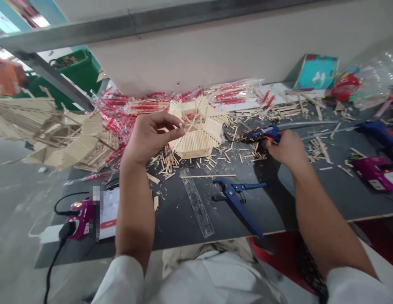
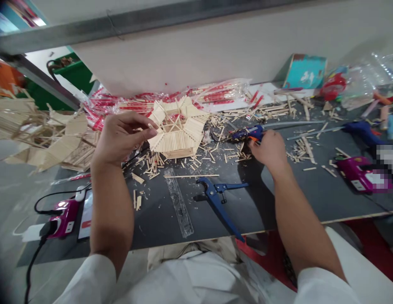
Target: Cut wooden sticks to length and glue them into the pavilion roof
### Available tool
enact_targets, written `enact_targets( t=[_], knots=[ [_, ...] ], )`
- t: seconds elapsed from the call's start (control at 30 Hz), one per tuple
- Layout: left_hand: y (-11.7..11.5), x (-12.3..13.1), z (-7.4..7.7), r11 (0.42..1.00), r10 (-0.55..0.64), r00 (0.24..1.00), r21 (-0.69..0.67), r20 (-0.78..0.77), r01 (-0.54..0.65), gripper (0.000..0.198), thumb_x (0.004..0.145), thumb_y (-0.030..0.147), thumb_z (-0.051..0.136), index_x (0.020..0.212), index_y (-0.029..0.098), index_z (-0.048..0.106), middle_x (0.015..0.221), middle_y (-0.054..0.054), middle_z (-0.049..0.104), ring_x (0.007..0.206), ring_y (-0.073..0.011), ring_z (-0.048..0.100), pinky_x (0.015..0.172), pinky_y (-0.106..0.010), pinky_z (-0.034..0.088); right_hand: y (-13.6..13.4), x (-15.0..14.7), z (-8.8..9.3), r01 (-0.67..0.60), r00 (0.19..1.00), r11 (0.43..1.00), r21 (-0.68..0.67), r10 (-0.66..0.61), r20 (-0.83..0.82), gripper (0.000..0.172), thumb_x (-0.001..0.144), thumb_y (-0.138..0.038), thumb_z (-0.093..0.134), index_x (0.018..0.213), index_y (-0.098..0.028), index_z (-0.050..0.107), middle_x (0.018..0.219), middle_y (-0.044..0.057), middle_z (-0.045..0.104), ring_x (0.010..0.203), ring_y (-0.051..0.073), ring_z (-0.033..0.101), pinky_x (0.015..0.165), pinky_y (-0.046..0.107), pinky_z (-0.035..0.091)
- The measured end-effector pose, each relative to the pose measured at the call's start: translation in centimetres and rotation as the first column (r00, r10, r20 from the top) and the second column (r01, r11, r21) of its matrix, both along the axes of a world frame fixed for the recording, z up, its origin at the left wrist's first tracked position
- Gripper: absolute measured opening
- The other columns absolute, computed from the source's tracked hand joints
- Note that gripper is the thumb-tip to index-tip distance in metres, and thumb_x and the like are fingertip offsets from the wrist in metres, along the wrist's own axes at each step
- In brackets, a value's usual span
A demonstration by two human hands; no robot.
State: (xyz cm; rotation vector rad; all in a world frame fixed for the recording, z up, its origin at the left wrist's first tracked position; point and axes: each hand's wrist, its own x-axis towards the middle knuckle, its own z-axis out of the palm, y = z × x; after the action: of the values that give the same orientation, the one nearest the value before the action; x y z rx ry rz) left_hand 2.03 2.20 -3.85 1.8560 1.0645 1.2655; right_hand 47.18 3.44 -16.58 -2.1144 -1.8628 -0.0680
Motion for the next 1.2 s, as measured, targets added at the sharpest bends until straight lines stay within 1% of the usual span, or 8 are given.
enact_targets(
  t=[0.1,0.17,0.33,0.53,0.67,0.87,1.0,1.2],
  knots=[
    [0.1,-0.6,-0.1,0.999,0.001,0.996,-0.047,0.086,0.003,0.016,0.077,0.026,0.089,0.089,0.024,0.078,0.090,-0.004,0.079,0.074,-0.0155,0.072,0.057,-0.027,0.059,-0.7,-1.2,2.6,0.150,0.988,0.989,-0.005,-0.150,-0.047,0.056,0.092,-0.037,0.069,0.136,-0.003,0.060,0.102,0.028,0.074,0.084,0.035,0.069,0.073,0.042,0.044],
    [0.2,-0.7,-0.3,0.997,-0.003,0.993,-0.071,0.116,0.012,0.016,0.078,0.029,0.088,0.088,0.024,0.077,0.090,-0.004,0.079,0.075,-0.0156,0.073,0.059,-0.027,0.060,-1.0,-2.6,4.7,0.212,0.970,0.977,0.036,-0.206,-0.128,0.060,0.091,-0.037,0.074,0.140,-0.005,0.057,0.111,0.029,0.075,0.090,0.035,0.071,0.076,0.042,0.044],
    [0.4,0.2,-0.5,0.997,0.016,0.991,-0.073,0.135,-0.006,0.021,0.074,0.026,0.091,0.092,0.025,0.080,0.086,-0.002,0.079,0.074,-0.0147,0.074,0.063,-0.027,0.061,0.0,-6.8,9.5,0.120,0.967,0.917,0.380,-0.021,-0.254,0.057,0.084,-0.036,0.084,0.132,-0.012,0.062,0.119,0.019,0.076,0.100,0.029,0.073,0.084,0.037,0.050],
    [-0.3,0.8,0.1,0.998,0.062,0.998,-0.024,0.033,-0.061,0.013,0.077,0.029,0.092,0.087,0.024,0.085,0.080,-0.003,0.079,0.061,-0.0123,0.066,0.051,-0.026,0.051,2.3,-11.6,13.4,-0.030,0.972,0.872,0.489,0.139,-0.189,0.037,0.091,-0.036,0.077,0.119,-0.013,0.069,0.107,0.015,0.077,0.094,0.027,0.072,0.089,0.039,0.053],
    [-0.3,0.6,0.4,0.990,0.131,0.989,0.050,-0.065,-0.128,0.011,0.081,0.030,0.089,0.088,0.023,0.086,0.082,-0.003,0.082,0.060,-0.0108,0.065,0.053,-0.024,0.052,3.1,-13.4,13.6,-0.110,0.962,0.861,0.496,0.218,-0.165,0.033,0.097,-0.041,0.068,0.121,-0.019,0.064,0.105,0.013,0.074,0.094,0.029,0.071,0.089,0.044,0.055],
    [-0.1,1.2,0.6,0.978,0.209,0.954,0.037,-0.216,-0.206,0.012,0.088,0.031,0.083,0.095,0.022,0.085,0.093,-0.003,0.084,0.072,-0.0128,0.070,0.069,-0.026,0.059,3.7,-14.0,11.2,-0.275,0.910,0.791,0.546,0.398,-0.118,0.024,0.092,-0.039,0.067,0.111,-0.026,0.061,0.091,0.008,0.069,0.084,0.032,0.069,0.081,0.049,0.056],
    [0.2,1.8,0.3,0.983,0.180,0.953,0.072,-0.244,-0.168,0.009,0.089,0.027,0.081,0.095,0.022,0.084,0.093,-0.003,0.082,0.076,-0.0137,0.070,0.074,-0.028,0.058,3.6,-13.9,10.6,-0.325,0.890,0.774,0.543,0.445,-0.101,0.021,0.091,-0.038,0.066,0.109,-0.027,0.062,0.085,0.006,0.067,0.078,0.031,0.068,0.078,0.049,0.057],
    [0.3,2.7,0.0,0.985,0.147,0.952,0.129,-0.269,-0.116,0.008,0.088,0.024,0.083,0.094,0.021,0.086,0.088,-0.004,0.076,0.071,-0.0117,0.062,0.068,-0.027,0.052,3.3,-14.0,11.4,-0.317,0.884,0.761,0.566,0.454,-0.115,0.022,0.094,-0.046,0.064,0.106,-0.028,0.062,0.082,0.006,0.068,0.074,0.029,0.067,0.072,0.046,0.056]
  ],
)
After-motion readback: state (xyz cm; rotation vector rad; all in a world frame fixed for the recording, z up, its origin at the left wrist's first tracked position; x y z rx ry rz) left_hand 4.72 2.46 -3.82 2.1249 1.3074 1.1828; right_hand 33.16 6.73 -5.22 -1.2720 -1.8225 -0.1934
